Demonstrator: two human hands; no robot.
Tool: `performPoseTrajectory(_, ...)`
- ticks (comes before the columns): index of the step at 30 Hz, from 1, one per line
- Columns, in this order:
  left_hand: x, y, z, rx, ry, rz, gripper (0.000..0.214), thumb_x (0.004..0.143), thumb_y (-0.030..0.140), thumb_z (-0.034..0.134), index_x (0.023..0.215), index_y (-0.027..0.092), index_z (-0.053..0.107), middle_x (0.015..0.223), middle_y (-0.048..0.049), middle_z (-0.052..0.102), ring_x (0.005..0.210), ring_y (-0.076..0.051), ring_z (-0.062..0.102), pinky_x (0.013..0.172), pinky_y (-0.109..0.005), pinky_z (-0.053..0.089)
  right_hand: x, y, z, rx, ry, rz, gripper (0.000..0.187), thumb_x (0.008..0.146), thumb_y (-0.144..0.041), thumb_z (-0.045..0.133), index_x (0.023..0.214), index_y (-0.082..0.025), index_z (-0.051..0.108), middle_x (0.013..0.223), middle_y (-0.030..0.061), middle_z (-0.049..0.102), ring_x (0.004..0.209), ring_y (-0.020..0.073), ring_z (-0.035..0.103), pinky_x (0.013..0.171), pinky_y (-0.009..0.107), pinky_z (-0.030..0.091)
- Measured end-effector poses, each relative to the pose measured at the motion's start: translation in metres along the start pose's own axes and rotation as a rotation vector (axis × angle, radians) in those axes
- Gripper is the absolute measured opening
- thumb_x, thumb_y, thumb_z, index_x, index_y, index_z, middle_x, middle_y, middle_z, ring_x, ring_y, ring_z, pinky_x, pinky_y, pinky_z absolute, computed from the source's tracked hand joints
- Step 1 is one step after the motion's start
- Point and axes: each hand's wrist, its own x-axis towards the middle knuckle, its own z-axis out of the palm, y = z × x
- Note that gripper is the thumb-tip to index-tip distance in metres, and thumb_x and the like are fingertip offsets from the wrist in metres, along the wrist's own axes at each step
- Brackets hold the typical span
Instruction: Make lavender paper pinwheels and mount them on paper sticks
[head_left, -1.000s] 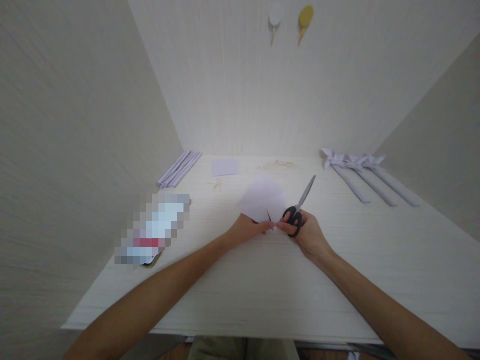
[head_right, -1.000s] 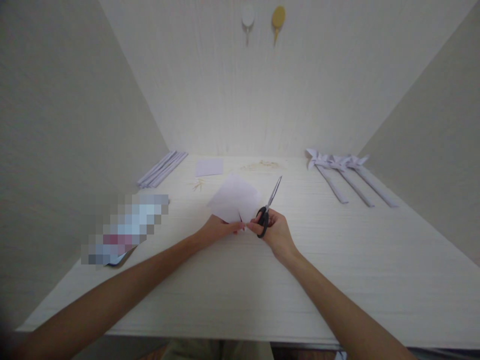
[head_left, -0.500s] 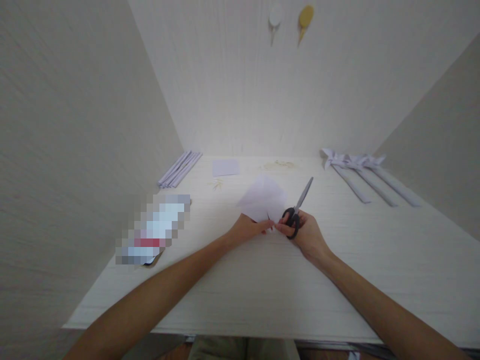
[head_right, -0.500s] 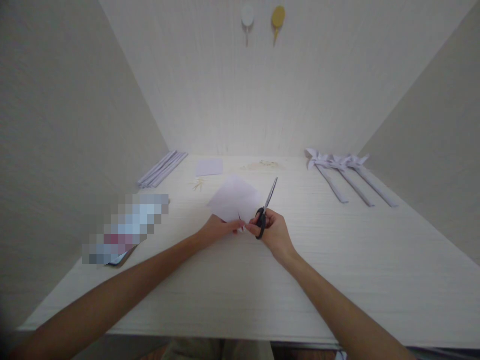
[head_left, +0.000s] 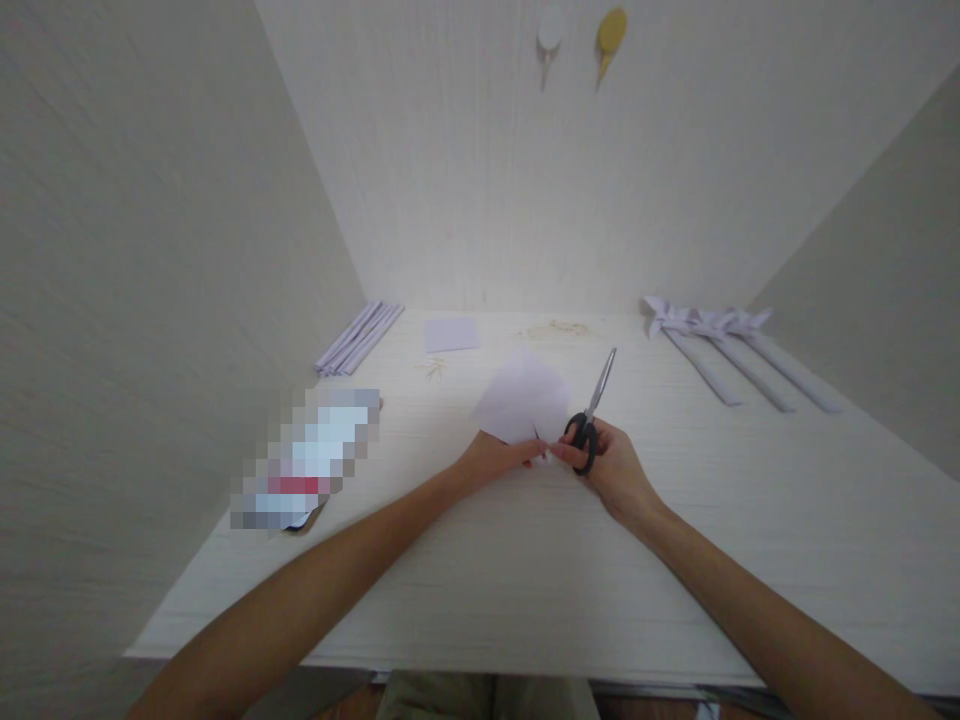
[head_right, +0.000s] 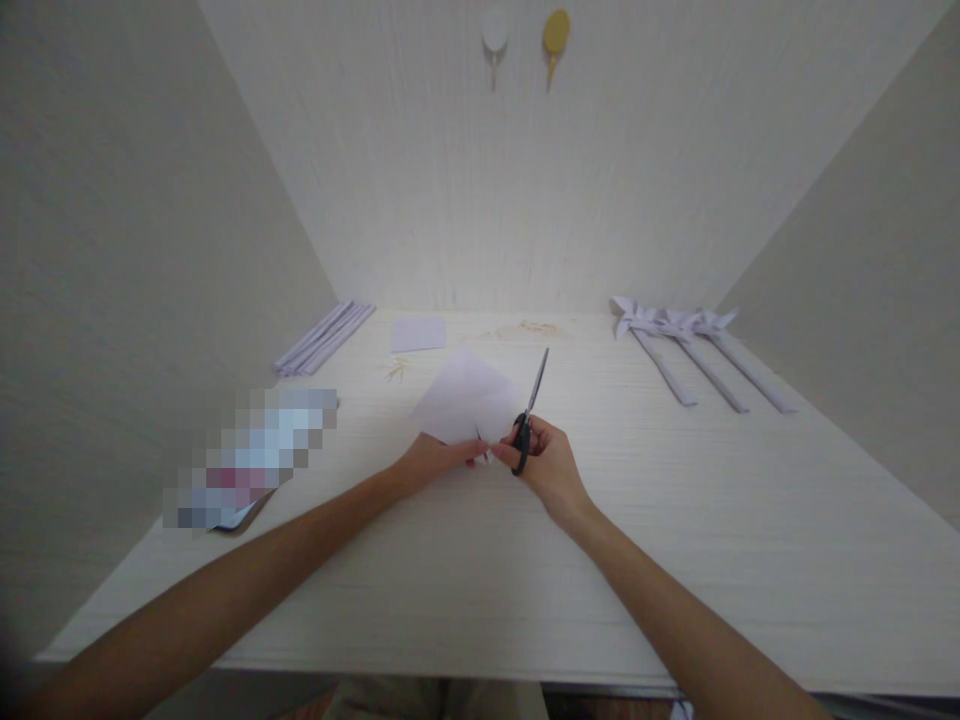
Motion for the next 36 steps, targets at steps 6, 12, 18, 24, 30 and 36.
performPoseTrajectory(6,-0.001,0.001,-0.001,0.005,-0.008,0.009,0.009,0.061,0.022,0.061,0.057,0.015,0.056,0.055,0.0023,0.057,0.048,-0.007,0.05,0.049,-0.018,0.043,0.0,0.0,0.0,-0.04,0.009,-0.002,0.027,0.052,-0.03,0.07,0.059,-0.017,0.047,0.045,-0.0076,0.041,0.039,0.0043,0.031,0.036,0.019,0.022)
performPoseTrajectory(12,0.003,-0.006,0.001,-0.047,-0.024,-0.017,0.011,0.059,0.024,0.062,0.063,0.014,0.058,0.056,0.0024,0.058,0.044,-0.006,0.049,0.046,-0.019,0.043,0.0,0.0,0.0,-0.045,0.016,-0.016,0.025,0.052,-0.026,0.069,0.057,-0.017,0.046,0.044,-0.0086,0.038,0.039,0.0036,0.03,0.036,0.018,0.02)
performPoseTrajectory(18,0.006,-0.009,0.001,-0.194,0.026,-0.003,0.02,0.061,0.03,0.061,0.069,0.012,0.06,0.064,-0.002,0.061,0.049,-0.008,0.051,0.043,-0.02,0.045,0.001,0.002,-0.001,-0.048,-0.003,-0.025,0.027,0.053,-0.031,0.068,0.058,-0.017,0.046,0.044,-0.0081,0.04,0.038,0.0043,0.031,0.037,0.019,0.021)
performPoseTrajectory(24,0.012,-0.008,-0.008,-0.264,0.212,0.049,0.025,0.061,0.032,0.062,0.072,0.01,0.061,0.062,-0.0022,0.059,0.052,-0.008,0.05,0.044,-0.018,0.044,0.002,0.0,-0.001,-0.088,0.087,-0.035,0.029,0.054,-0.034,0.069,0.06,-0.018,0.046,0.047,-0.0071,0.043,0.04,0.0055,0.034,0.038,0.02,0.025)
performPoseTrajectory(30,0.015,-0.009,-0.012,-0.292,0.263,0.051,0.025,0.062,0.033,0.06,0.075,0.011,0.06,0.066,-0.0022,0.06,0.053,-0.008,0.049,0.042,-0.017,0.041,0.009,0.005,-0.007,-0.142,0.232,-0.119,0.026,0.055,-0.032,0.068,0.062,-0.017,0.048,0.057,-0.0027,0.053,0.047,0.0076,0.042,0.044,0.021,0.031)
performPoseTrajectory(36,0.011,-0.005,-0.01,-0.145,0.172,0.03,0.014,0.061,0.025,0.058,0.058,0.011,0.057,0.051,0.0024,0.052,0.046,-0.006,0.044,0.043,-0.017,0.037,0.012,0.008,-0.013,-0.042,0.335,-0.224,0.02,0.059,-0.027,0.067,0.066,-0.017,0.05,0.063,-0.0014,0.056,0.057,0.0097,0.049,0.052,0.022,0.038)
